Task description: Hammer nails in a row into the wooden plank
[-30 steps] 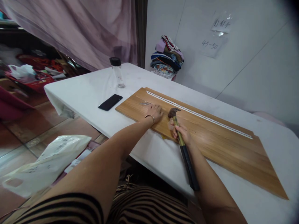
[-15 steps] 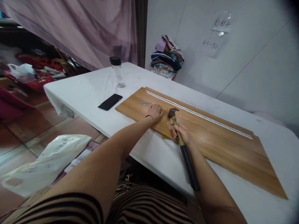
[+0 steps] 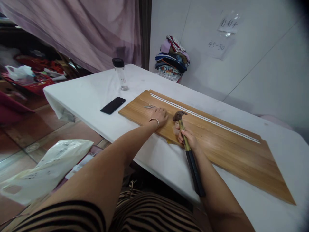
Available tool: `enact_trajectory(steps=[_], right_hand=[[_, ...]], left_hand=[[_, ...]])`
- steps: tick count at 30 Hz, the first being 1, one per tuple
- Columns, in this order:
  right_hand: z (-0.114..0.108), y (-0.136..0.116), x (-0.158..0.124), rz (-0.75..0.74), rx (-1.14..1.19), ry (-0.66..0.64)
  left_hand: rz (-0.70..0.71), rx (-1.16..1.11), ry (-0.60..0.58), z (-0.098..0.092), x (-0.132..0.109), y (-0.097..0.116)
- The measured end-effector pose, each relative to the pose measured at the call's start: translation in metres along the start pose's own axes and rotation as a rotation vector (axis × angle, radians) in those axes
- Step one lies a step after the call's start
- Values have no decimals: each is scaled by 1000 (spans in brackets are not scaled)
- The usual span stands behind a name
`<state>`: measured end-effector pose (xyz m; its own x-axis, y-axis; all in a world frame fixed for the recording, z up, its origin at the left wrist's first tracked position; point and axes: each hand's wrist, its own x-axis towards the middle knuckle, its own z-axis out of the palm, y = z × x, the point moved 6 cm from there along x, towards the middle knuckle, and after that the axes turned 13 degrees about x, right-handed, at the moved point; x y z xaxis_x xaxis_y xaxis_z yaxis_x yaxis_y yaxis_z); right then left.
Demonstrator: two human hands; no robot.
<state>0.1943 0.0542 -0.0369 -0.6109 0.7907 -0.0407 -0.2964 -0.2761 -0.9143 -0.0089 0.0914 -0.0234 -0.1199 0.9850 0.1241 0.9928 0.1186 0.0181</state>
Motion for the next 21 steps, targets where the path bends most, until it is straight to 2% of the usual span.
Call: enact_trajectory(steps=[14, 21], right_hand=[[0, 1, 0, 37, -25, 2], [2, -1, -1, 15, -1, 8]], left_hand=[[-9, -3, -1, 3, 1, -2], [-7, 21, -15, -5, -2, 1]])
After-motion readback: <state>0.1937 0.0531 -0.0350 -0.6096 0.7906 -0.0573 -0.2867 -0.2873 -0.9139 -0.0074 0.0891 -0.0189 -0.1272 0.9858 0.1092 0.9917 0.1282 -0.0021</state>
